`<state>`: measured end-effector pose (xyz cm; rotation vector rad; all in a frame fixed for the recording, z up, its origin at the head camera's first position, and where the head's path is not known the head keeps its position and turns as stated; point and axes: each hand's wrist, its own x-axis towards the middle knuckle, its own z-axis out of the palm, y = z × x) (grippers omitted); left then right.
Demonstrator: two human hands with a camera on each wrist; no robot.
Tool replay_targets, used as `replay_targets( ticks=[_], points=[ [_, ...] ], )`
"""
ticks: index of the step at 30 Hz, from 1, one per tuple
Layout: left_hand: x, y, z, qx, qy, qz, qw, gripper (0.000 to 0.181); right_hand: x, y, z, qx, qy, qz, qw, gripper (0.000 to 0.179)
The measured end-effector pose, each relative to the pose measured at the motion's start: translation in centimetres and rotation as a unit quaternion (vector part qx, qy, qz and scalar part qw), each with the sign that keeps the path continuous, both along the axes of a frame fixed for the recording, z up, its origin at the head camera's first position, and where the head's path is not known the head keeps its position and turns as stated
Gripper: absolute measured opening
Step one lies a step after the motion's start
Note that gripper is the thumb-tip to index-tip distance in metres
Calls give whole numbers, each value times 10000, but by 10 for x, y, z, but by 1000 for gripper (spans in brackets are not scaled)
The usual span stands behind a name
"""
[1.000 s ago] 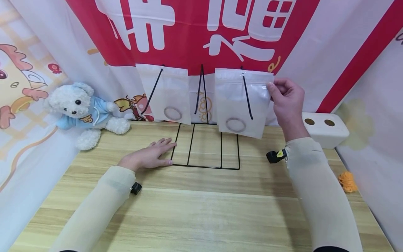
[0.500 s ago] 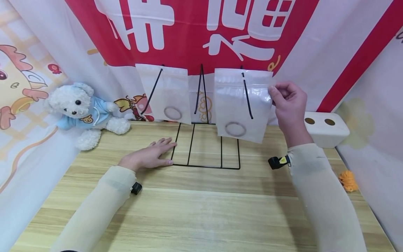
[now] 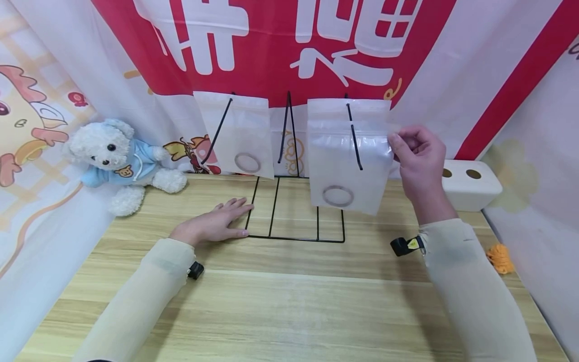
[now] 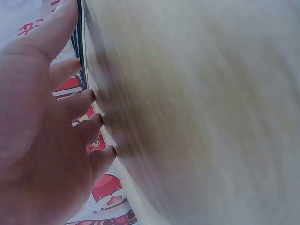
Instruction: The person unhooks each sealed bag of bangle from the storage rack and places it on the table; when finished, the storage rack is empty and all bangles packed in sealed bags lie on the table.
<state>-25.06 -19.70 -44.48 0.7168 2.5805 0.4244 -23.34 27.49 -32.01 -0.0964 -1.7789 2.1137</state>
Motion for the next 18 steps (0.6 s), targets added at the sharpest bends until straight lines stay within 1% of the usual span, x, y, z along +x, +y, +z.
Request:
replay_targets(
  ticks=[2,7,12,15,18],
  points=[
    [0,0,0,6,4,-1,10000,86,4,-1,-1,49,47,-20,10000,49],
    [0,0,0,24,41,-41,10000,85,10,-2,-4,88,345,-13,9994,39],
    [0,0,0,-11,55,-44,10000,86,15,-3,-5,-50,615,58,9981,32],
    [0,0,0,-2,47,-41,10000,86,19,-2,-5,-108,646,78,9978,30],
    [-1,0,-1,3,44,-40,10000,86,23,-2,-5,-61,631,69,9980,30]
  ],
)
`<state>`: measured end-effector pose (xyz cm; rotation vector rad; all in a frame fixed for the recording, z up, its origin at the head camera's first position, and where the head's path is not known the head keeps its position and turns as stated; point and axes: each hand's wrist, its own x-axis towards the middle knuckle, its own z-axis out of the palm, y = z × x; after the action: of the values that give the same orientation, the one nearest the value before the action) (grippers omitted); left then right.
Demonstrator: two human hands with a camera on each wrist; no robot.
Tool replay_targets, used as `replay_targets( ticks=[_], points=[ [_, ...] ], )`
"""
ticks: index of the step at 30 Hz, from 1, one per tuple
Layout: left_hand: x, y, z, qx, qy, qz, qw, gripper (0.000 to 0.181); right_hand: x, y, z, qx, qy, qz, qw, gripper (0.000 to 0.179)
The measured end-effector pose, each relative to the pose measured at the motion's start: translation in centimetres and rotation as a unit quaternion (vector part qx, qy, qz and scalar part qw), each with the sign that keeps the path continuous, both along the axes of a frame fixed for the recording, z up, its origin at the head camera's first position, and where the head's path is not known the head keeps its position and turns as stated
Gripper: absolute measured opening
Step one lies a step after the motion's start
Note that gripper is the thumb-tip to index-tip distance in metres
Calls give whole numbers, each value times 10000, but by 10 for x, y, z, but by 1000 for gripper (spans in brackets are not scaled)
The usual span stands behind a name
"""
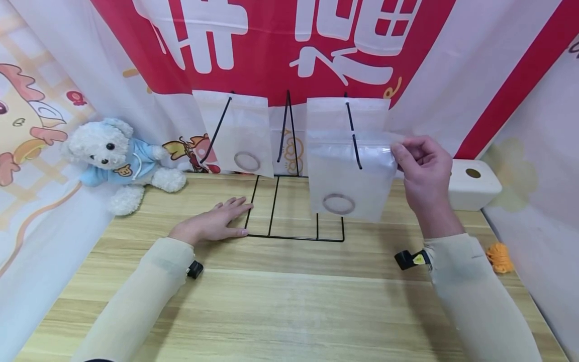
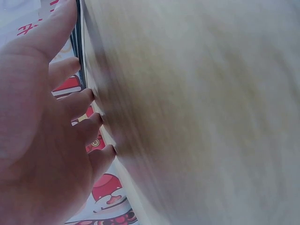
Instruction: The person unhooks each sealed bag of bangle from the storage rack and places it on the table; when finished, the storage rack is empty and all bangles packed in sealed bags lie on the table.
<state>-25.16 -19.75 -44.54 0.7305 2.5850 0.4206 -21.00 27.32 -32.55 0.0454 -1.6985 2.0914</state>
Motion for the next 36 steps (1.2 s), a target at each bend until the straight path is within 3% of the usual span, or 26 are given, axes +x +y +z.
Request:
replay_targets(
  ticks=[10,25,29,36],
  points=[
    [-1,0,-1,-14,9,-1,10000,86,16,1,-2,243,-93,-206,9994,33],
    [-1,0,-3,20,-4,27,10000,86,36,1,-7,-92,154,1,9998,25],
    [-1,0,-3,6,18,4,10000,86,42,1,-7,-109,355,44,9993,24],
    [-1,0,-1,-18,10,9,10000,86,47,-2,-6,-601,938,258,9934,9]
  ],
)
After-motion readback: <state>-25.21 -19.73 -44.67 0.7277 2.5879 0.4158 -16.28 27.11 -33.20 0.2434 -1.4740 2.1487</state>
